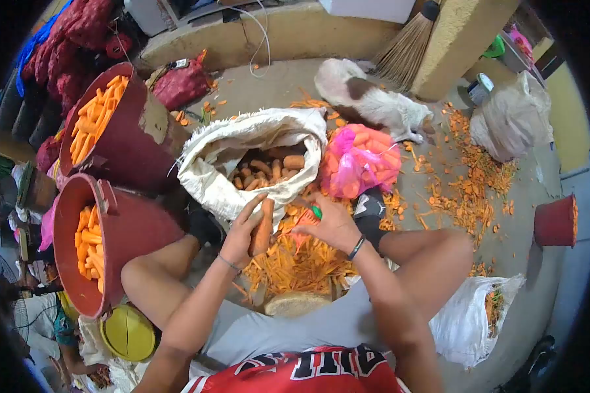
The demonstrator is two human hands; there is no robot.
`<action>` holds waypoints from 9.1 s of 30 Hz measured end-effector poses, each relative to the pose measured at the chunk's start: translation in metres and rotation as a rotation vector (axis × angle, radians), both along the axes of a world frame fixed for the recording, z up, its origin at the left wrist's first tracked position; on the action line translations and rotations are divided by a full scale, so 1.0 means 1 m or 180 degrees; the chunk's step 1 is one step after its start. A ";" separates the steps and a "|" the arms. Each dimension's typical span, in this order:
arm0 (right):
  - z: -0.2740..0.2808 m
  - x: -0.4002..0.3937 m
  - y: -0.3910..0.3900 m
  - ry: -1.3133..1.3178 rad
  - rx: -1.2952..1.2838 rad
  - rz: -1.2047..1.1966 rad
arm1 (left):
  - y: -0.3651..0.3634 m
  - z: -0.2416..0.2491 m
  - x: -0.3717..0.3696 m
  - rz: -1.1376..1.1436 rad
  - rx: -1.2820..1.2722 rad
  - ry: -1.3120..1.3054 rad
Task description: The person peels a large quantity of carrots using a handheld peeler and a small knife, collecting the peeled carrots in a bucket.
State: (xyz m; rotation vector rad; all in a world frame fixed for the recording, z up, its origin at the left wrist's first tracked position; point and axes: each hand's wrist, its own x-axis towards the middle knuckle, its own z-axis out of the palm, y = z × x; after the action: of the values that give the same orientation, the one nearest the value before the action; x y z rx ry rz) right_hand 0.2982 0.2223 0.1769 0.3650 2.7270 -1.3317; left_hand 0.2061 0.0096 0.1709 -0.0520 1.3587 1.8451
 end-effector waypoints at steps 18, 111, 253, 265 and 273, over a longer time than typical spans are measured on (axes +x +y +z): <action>0.029 -0.001 -0.024 0.1091 0.0124 0.0083 | -0.006 0.014 0.009 -0.0604 0.0535 -0.0600; 0.047 0.004 -0.050 0.2113 0.0510 0.0270 | -0.009 0.030 0.012 -0.0087 0.0578 -0.0483; 0.007 0.020 -0.045 0.0238 0.1004 0.0345 | -0.166 0.118 -0.102 0.2350 0.4449 0.0059; 0.095 0.015 -0.061 -0.0024 -0.2527 -0.0561 | -0.033 0.104 -0.014 0.0739 0.2306 0.0131; 0.123 0.035 -0.040 0.0405 -0.0621 -0.0929 | -0.043 0.111 -0.006 -0.1017 -0.1185 0.4268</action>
State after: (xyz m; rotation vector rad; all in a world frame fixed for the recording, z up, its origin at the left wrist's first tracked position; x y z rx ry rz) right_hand 0.3328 0.1819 0.3001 0.7052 2.6876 -1.7321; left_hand 0.1998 -0.0330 0.2818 1.3259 2.3582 1.2372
